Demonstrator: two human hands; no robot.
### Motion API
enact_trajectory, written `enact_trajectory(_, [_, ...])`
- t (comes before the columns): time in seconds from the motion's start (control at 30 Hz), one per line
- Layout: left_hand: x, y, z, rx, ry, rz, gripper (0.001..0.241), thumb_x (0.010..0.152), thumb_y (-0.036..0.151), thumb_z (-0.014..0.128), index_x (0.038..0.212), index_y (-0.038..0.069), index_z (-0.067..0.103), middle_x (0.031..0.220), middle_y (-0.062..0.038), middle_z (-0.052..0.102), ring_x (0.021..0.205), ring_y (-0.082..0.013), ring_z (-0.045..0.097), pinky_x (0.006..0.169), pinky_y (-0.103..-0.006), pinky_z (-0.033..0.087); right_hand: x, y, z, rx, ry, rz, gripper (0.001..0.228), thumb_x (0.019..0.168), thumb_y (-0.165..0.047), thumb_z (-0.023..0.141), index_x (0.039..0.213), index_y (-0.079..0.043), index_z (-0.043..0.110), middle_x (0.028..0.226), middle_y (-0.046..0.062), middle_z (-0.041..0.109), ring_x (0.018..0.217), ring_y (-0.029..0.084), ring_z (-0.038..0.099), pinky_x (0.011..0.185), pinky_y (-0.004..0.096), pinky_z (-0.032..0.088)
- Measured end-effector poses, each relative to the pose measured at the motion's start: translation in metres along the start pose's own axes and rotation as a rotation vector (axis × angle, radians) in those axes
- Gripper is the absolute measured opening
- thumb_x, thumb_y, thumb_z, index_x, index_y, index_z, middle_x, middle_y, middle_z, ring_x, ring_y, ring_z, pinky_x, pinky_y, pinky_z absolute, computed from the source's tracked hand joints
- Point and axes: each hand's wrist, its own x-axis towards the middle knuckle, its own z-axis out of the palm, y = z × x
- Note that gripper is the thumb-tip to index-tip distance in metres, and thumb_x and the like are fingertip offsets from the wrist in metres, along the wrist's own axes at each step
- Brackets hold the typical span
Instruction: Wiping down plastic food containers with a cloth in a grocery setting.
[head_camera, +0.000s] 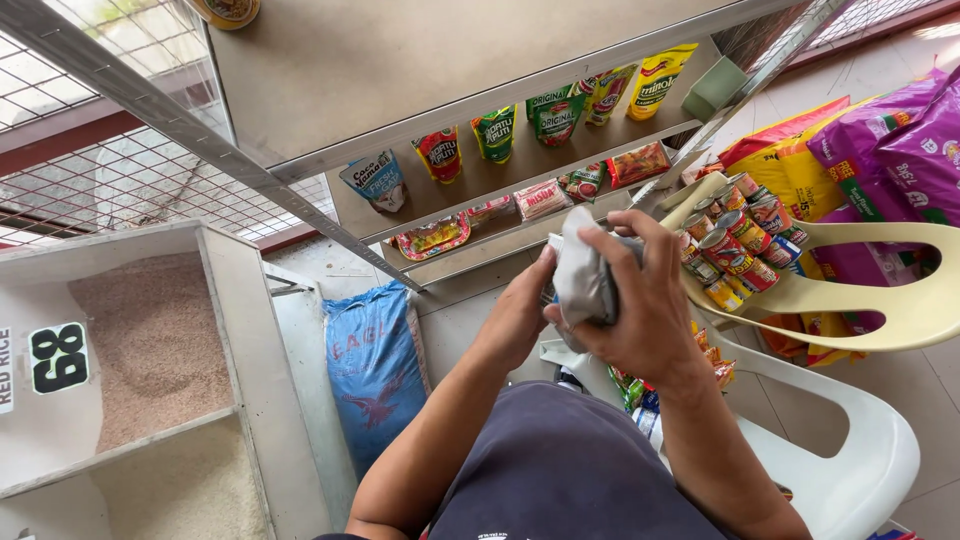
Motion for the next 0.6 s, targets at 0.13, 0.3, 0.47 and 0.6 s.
enact_trajectory(0.13, [0.003,-0.023,-0.041,0.215,-0.067,0.194,0.052,0.113,0.042,0.051,0.136,-0.004,0.060,0.122,-0.008,0.065,0.111,-0.0116,0.060,0.097,-0.0285,0.049,-0.016,0.010,0.019,0.178,0.060,-0.009,0.060,0.077,-0.033,0.088,0.124,-0.005,0.063,0.114,0.018,0.067,0.105,0.036,0.067,0.093,0.046,0.053])
enact_trajectory(0.3, [-0.013,-0.008,-0.031,0.332,0.098,0.064,0.040,0.099,0.023,0.069,0.129,0.003,0.053,0.114,-0.009,0.065,0.106,-0.0146,0.062,0.094,-0.0331,0.051,-0.029,0.037,0.042,0.286,0.119,0.377,0.027,0.099,-0.027,0.083,0.115,-0.009,0.071,0.096,0.008,0.076,0.087,0.023,0.079,0.075,0.033,0.060])
enact_trajectory(0.47, [-0.009,-0.016,-0.059,0.035,-0.021,0.047,0.047,0.100,0.035,0.062,0.137,0.008,0.053,0.125,-0.006,0.065,0.115,-0.0160,0.062,0.101,-0.0338,0.051,-0.019,-0.015,0.039,0.210,0.066,0.199,0.045,0.089,-0.034,0.080,0.123,-0.009,0.064,0.114,0.013,0.070,0.105,0.030,0.069,0.093,0.042,0.052])
enact_trajectory(0.6, [-0.018,0.004,-0.065,-0.323,-0.106,-0.237,0.058,0.102,0.053,0.041,0.136,0.010,0.057,0.125,-0.008,0.068,0.111,-0.0201,0.066,0.095,-0.0370,0.055,-0.029,-0.039,0.051,0.049,0.010,-0.198,0.061,0.076,-0.042,0.077,0.131,-0.020,0.061,0.138,0.016,0.053,0.126,0.043,0.051,0.116,0.051,0.034])
